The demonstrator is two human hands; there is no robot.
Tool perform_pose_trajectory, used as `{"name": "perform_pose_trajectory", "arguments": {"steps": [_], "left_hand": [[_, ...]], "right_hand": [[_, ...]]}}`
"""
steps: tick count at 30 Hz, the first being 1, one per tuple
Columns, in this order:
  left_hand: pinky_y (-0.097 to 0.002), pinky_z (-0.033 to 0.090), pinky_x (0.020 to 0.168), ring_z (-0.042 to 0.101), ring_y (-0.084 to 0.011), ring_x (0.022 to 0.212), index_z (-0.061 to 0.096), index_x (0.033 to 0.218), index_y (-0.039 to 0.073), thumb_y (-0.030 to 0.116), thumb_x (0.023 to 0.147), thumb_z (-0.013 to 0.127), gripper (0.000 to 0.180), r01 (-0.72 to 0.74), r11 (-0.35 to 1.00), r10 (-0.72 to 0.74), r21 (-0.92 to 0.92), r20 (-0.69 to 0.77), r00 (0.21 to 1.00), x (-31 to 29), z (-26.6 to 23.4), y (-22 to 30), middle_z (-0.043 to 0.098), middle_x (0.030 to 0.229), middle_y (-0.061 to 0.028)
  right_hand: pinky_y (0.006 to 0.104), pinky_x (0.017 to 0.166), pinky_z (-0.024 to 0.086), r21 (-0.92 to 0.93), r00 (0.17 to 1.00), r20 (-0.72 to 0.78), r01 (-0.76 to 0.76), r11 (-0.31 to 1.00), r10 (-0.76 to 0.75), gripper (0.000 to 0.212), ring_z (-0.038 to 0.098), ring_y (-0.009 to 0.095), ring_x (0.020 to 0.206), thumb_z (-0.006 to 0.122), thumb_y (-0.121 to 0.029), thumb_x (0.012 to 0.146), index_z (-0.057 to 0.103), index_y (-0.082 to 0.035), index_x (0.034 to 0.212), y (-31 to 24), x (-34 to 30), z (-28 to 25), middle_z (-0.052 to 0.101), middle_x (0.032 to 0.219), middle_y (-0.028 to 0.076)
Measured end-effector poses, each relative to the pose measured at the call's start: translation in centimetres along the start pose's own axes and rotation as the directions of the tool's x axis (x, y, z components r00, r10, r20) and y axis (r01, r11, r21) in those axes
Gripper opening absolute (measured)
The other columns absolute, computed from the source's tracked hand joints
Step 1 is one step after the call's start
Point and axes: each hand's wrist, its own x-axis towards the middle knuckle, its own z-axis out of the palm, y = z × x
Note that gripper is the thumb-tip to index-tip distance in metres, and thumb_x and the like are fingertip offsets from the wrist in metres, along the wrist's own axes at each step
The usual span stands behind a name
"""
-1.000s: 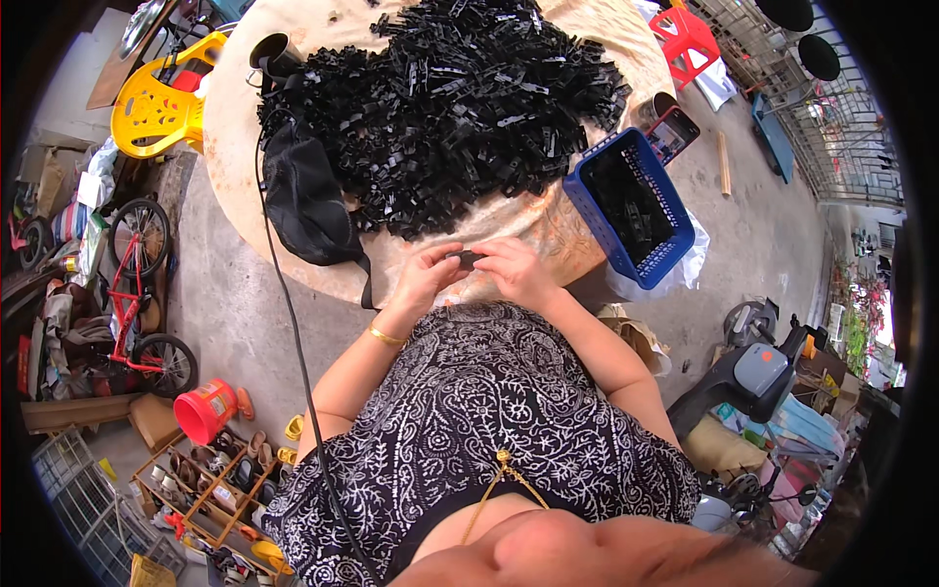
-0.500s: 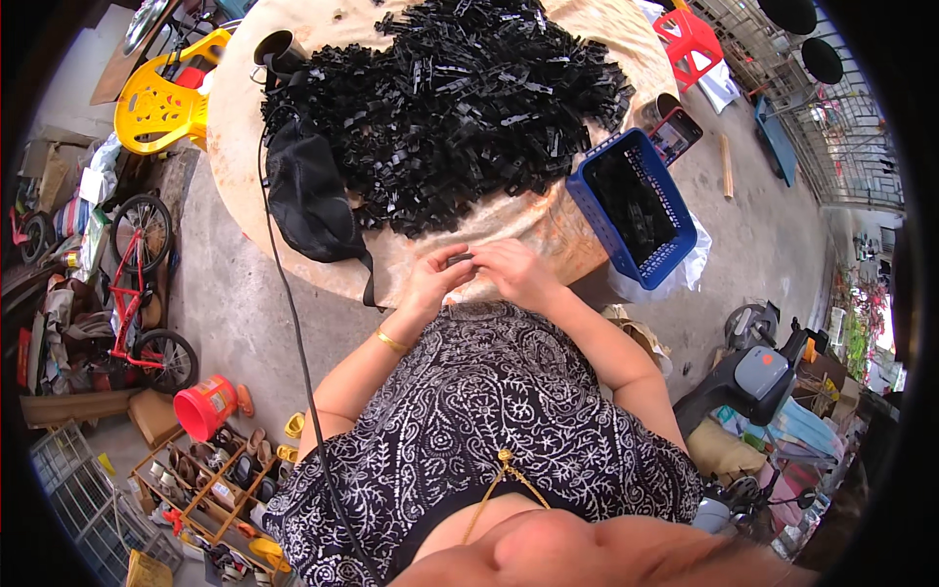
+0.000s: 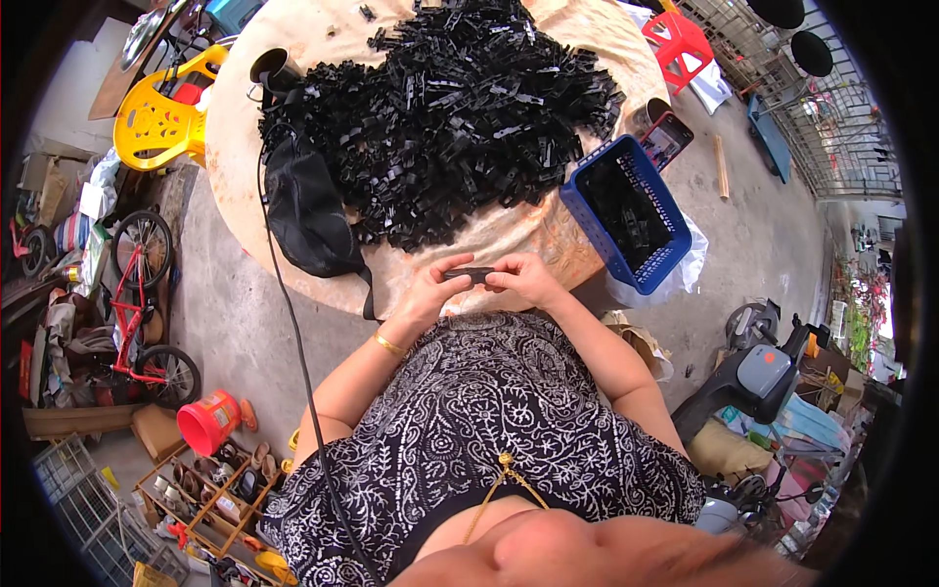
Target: The person assembles small plastic components together by hand and places the assembled pieces into a basket.
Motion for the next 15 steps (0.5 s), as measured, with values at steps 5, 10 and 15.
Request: {"name": "perform_pose_trajectory", "arguments": {"steps": [5,10,15], "left_hand": [[-0.0277,0.048,0.086,0.057,-0.0136,0.099,0.042,0.129,0.001,0.015,0.085,0.062,0.051,0.013,1.000,-0.016,0.023,0.130,0.991,2.5,0.8,1.0,0.055,0.118,-0.0109],[-0.0246,0.049,0.060,0.057,-0.0103,0.070,0.059,0.106,0.002,0.010,0.083,0.058,0.024,-0.303,0.770,0.497,0.561,-0.230,0.837,11.2,-4.0,7.3,0.063,0.085,-0.0032],[-0.0299,0.049,0.070,0.063,-0.0184,0.073,0.066,0.094,0.003,0.016,0.078,0.062,0.021,-0.020,0.232,0.772,0.973,-0.172,0.612,16.1,-8.5,13.1,0.067,0.082,-0.0098]], "right_hand": [[0.0216,0.058,0.044,-0.338,0.969,-0.206,0.058,0.939,-0.134,0.015,0.055,0.006,0.063,0.067,-0.014,0.079,0.066,0.001,0.081,-2.9,-2.8,-1.5,0.063,0.070,0.002],[0.0207,0.058,0.043,-0.534,0.660,-0.596,0.100,0.839,-0.458,0.012,0.053,0.007,0.062,0.067,-0.009,0.079,0.064,0.002,0.083,-7.9,-9.1,-8.8,0.062,0.072,0.001],[0.0255,0.067,0.048,-0.603,0.450,-0.761,-0.225,0.765,-0.468,0.021,0.061,0.014,0.073,0.065,-0.013,0.081,0.062,0.003,0.094,-8.7,-10.0,-13.8,0.064,0.078,0.006]]}}
